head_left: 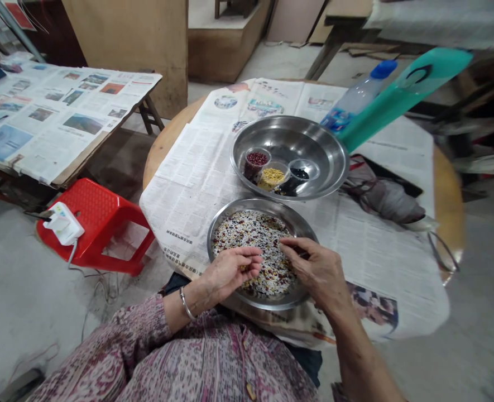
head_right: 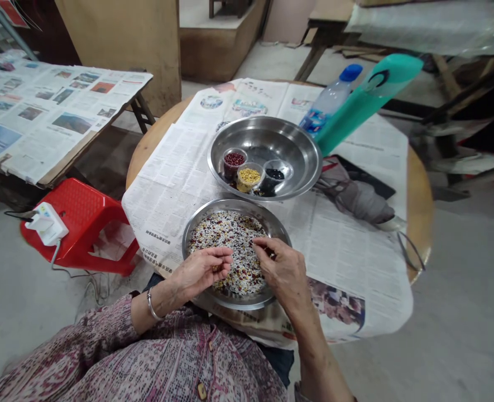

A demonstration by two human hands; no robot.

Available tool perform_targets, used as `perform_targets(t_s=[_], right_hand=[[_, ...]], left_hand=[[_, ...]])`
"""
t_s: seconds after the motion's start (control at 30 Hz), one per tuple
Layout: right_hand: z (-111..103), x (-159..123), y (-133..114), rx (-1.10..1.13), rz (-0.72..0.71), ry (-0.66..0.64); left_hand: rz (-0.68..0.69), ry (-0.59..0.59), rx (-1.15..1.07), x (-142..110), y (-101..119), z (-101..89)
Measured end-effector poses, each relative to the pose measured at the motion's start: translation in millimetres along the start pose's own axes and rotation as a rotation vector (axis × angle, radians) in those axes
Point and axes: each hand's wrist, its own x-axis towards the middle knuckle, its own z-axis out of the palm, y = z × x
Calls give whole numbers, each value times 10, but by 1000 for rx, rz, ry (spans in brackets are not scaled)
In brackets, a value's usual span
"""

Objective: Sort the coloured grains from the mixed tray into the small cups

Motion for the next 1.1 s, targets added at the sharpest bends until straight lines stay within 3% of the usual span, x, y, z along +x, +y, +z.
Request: perform_targets(t_s=[0.5, 0.7, 0.8, 0.87, 1.0, 1.1], right_hand=[[10, -236, -174, 264, 163, 18], [-47, -316, -233, 321, 126, -104], [-72, -246, -91, 174, 138, 21], [-57, -165, 8, 2, 74, 73], [63, -21, 91, -268, -190, 49], [172, 17, 86, -429, -295, -26]], left_hand=[[-29, 23, 10, -71, -29, 34], [0, -68, 24, -129, -35, 87], [4, 0, 1, -180, -27, 82], [21, 22, -12, -212, -22, 61], [86, 9, -42, -277, -15, 9], [98, 6, -41, -324, -7, -15]])
